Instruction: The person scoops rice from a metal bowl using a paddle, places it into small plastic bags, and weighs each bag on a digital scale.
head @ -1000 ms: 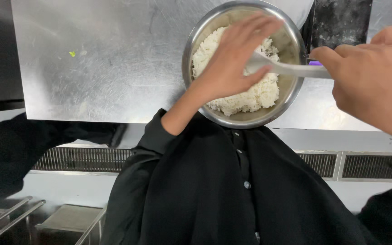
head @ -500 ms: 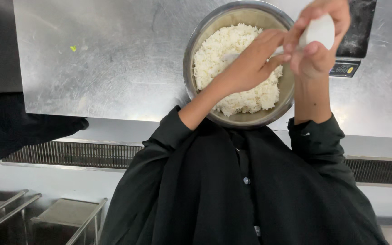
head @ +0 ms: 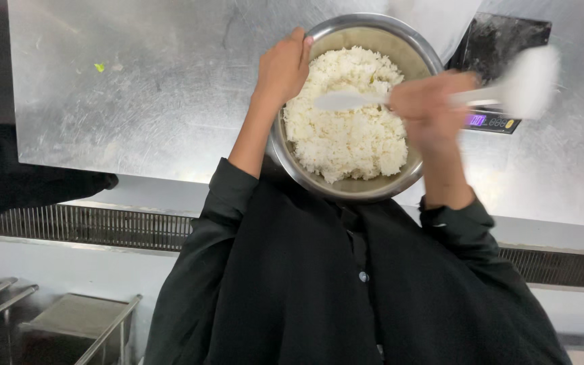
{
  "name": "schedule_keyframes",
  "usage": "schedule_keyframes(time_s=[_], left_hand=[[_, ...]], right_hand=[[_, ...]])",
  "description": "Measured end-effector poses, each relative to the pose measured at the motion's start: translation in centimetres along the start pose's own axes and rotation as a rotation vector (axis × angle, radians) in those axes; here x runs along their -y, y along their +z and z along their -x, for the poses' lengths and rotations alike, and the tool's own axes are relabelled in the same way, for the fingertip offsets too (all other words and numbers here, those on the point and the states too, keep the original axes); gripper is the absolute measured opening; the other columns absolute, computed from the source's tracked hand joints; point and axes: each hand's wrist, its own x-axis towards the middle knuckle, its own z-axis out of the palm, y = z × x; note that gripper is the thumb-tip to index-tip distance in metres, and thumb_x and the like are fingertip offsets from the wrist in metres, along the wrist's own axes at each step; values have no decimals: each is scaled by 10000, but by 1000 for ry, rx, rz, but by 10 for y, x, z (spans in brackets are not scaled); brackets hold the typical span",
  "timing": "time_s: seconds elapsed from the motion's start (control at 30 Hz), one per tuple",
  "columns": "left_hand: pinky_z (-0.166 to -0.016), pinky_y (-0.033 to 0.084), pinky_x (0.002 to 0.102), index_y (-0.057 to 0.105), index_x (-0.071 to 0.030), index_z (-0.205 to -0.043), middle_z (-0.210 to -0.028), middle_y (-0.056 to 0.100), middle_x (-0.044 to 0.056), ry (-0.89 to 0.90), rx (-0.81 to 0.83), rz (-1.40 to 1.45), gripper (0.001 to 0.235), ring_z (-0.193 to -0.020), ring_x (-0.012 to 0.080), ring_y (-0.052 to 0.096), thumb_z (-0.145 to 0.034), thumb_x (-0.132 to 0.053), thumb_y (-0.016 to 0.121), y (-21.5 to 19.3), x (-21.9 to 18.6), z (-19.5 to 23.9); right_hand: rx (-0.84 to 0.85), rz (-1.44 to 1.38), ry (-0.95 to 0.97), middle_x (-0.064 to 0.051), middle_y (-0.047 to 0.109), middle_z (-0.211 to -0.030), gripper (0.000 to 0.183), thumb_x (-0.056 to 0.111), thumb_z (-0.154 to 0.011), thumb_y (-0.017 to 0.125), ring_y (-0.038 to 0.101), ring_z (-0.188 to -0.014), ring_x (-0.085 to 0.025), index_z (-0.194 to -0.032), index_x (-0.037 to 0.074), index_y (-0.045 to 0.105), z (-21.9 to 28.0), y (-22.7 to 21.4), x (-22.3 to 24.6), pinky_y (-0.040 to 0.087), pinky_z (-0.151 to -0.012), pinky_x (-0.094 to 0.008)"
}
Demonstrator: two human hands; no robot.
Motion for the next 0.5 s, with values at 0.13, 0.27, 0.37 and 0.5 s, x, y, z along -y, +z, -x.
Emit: schedule_keyframes(time_s=[0.13,0.27,0.37,0.5], left_hand=[[-670,507,566,559,-31,-994,-820,702,227,22,-101,-233,336,-732,461,671,-1093,-315,408,10,2,1],[-669,514,572,556,-32,-975,-808,698,241,36,-98,-254,350,-738,473,669,-1105,-323,412,7,4,-3],[-664,519,571,564,-32,-977,-804,698,241,46,-120,-244,348,-742,469,676,-1101,-321,415,6,3,-2],[-648,522,566,571,-28,-986,-774,698,236,25,-128,-276,342,-704,459,683,-1081,-314,409,6,-5,-3]], right_hand=[[-1,28,191,-3,365,-524,637,336,-1109,542,295,-481,-127,-557,55,393,30,37,0,254,-518,-303],[-19,6,20,-5,317,-524,644,412,-1070,577,316,-469,-151,-575,62,360,23,27,27,266,-520,-338],[-18,-46,-93,74,310,-476,645,473,-1037,546,281,-422,-84,-512,145,367,18,13,53,254,-483,-297],[134,171,149,-35,370,-587,644,419,-1151,531,373,-562,-168,-636,61,385,14,32,15,364,-591,-346]])
